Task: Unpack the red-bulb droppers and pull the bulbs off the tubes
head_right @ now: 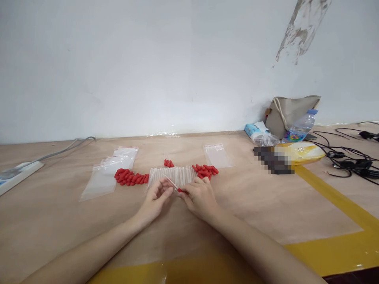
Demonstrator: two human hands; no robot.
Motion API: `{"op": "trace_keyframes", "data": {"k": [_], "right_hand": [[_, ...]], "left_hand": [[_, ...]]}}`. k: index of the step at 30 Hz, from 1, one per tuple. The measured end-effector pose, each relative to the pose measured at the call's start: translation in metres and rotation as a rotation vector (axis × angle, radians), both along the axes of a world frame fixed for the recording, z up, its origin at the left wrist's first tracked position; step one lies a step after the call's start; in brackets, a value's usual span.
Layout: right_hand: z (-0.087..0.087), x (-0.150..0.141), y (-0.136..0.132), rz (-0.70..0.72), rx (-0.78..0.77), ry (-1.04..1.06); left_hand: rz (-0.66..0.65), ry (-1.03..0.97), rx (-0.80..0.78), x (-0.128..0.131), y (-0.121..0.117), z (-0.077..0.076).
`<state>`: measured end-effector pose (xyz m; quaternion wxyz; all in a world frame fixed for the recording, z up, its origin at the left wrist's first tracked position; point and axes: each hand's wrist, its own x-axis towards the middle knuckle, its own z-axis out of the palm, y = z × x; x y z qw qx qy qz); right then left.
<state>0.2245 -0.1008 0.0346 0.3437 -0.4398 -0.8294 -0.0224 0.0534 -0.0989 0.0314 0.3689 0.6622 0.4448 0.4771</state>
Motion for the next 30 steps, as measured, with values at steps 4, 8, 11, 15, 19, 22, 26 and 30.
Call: {"op": "trace_keyframes", "data": {"k": [4,8,11,15,19,22,26,30], "right_hand": [[0.006,0.003,0.0,-0.024,0.096,-0.1],[0.004,0.001,0.0,0.011,0.159,-0.164],[-0.001,0.001,0.001,0.044,0.17,-0.159],[-0.005,0.003,0.003,0.134,0.164,-0.205],[-0.001,0.007,0.006,0.186,0.142,-0.247],[0.007,0.01,0.007,0.262,0.077,-0.239],[0.017,0.014,0.006,0.353,-0.052,-0.215],[0.02,0.017,0.006,0.398,-0.151,-0.202]], "left_hand": [[0.245,0.393,0.459,-0.018,0.005,0.012],[0.077,0.855,0.756,-0.024,0.005,0.011],[-0.001,0.968,0.764,-0.024,0.004,0.004],[-0.043,0.971,0.774,-0.027,0.002,-0.002],[-0.064,0.949,0.811,-0.028,-0.001,-0.001],[-0.075,0.948,0.825,-0.027,-0.002,0.0],[-0.094,0.939,0.838,-0.027,-0.003,0.0],[-0.115,0.926,0.872,-0.027,-0.002,-0.002]]}}
